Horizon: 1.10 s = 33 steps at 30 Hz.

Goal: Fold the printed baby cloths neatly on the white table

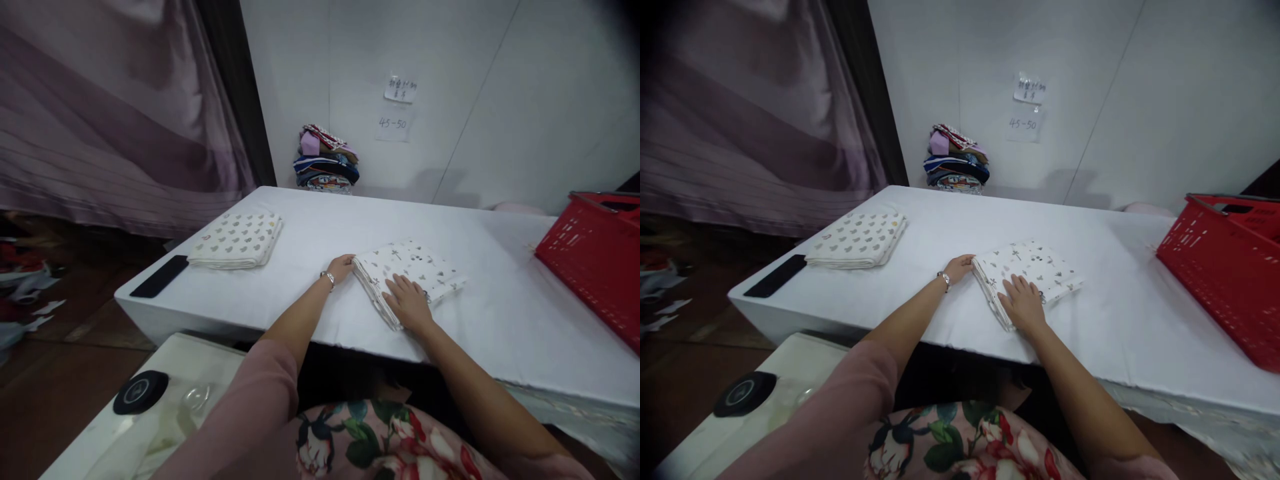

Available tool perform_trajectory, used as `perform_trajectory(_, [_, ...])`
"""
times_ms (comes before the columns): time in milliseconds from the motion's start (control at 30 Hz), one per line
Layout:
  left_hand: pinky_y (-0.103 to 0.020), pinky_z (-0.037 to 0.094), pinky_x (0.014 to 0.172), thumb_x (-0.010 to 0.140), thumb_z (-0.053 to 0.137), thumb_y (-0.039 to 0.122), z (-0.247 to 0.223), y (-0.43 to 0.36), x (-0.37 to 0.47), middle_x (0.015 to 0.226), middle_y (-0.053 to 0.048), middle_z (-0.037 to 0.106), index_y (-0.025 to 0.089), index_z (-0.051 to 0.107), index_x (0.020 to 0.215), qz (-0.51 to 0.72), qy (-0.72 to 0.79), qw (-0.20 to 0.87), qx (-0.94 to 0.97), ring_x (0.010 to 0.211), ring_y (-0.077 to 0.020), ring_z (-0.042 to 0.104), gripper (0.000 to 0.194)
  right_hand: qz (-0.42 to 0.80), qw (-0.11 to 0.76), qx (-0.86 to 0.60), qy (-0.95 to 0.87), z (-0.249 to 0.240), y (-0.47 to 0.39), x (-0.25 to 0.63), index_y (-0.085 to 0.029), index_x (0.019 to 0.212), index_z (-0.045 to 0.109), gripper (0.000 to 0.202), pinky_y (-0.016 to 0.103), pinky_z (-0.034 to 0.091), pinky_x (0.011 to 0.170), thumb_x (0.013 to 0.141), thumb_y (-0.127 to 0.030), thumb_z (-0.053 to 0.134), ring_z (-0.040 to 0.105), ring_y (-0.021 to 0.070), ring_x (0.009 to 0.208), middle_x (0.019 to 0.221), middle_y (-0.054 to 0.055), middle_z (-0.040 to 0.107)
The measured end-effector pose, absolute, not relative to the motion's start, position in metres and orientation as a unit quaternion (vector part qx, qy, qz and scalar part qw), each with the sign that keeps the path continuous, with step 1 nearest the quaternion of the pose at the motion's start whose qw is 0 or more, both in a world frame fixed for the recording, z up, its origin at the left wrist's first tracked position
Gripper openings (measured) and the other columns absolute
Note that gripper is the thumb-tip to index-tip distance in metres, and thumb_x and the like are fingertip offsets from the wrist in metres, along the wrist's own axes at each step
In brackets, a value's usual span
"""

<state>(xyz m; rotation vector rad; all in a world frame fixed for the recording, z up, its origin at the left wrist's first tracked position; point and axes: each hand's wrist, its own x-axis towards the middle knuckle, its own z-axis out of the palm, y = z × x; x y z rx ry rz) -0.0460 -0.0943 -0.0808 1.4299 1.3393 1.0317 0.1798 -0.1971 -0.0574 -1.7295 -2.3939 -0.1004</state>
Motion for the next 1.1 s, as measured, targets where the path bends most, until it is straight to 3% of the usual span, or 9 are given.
perform_trajectory(167, [-0.029, 0.046, 0.093, 0.077, 0.058, 0.017, -0.089, -0.091, -0.046, 0.107, -0.007, 0.068, 0.016, 0.063, 0.113, 0.412, 0.549, 0.418, 0.596, 0.1, -0.017, 0.062, 0.037, -0.031, 0.094, -0.583, -0.806, -0.057, -0.197, 0.18, -0.022, 0.131, 0.05, 0.046, 0.046, 0.026, 0.105, 0.094, -0.043, 0.032, 0.033, 0.0255, 0.132, 0.144, 0.008, 0.041])
perform_trajectory(367, [-0.028, 0.048, 0.087, 0.076, 0.058, 0.017, -0.088, -0.092, -0.045, 0.1, -0.004, 0.069, 0.019, 0.059, 0.122, 0.392, 0.57, 0.378, 0.616, 0.092, -0.0163, 0.063, 0.046, -0.028, 0.091, -0.584, -0.806, -0.058, -0.197, 0.18, -0.023, 0.132, 0.049, 0.047, 0.046, 0.025, 0.106, 0.094, -0.044, 0.031, 0.032, 0.0251, 0.133, 0.144, 0.008, 0.04])
perform_trajectory(600, [-0.024, 0.05, 0.077, 0.075, 0.051, 0.011, -0.084, -0.081, -0.043, 0.087, -0.001, 0.071, 0.02, 0.07, 0.097, 0.382, 0.607, 0.336, 0.611, 0.081, -0.0144, 0.064, 0.031, -0.029, 0.083, -0.581, -0.809, -0.06, -0.197, 0.181, -0.023, 0.133, 0.048, 0.048, 0.047, 0.024, 0.106, 0.094, -0.044, 0.031, 0.031, 0.0251, 0.134, 0.145, 0.007, 0.039])
perform_trajectory(1000, [-0.023, 0.049, 0.083, 0.075, 0.052, 0.008, -0.076, -0.084, -0.048, 0.093, 0.0, 0.072, 0.02, 0.07, 0.099, 0.35, 0.613, 0.333, 0.625, 0.087, -0.0134, 0.064, 0.032, -0.011, 0.072, -0.586, -0.807, -0.06, -0.195, 0.179, -0.023, 0.135, 0.045, 0.049, 0.049, 0.022, 0.107, 0.094, -0.046, 0.032, 0.028, 0.0267, 0.135, 0.147, 0.008, 0.035])
perform_trajectory(1100, [-0.027, 0.047, 0.09, 0.076, 0.052, 0.007, -0.059, -0.09, -0.045, 0.11, -0.005, 0.068, 0.016, 0.066, 0.11, 0.339, 0.617, 0.309, 0.64, 0.1, -0.017, 0.062, 0.038, -0.006, 0.08, -0.582, -0.809, -0.061, -0.195, 0.179, -0.023, 0.135, 0.045, 0.049, 0.05, 0.022, 0.107, 0.093, -0.046, 0.032, 0.028, 0.0281, 0.135, 0.147, 0.009, 0.036])
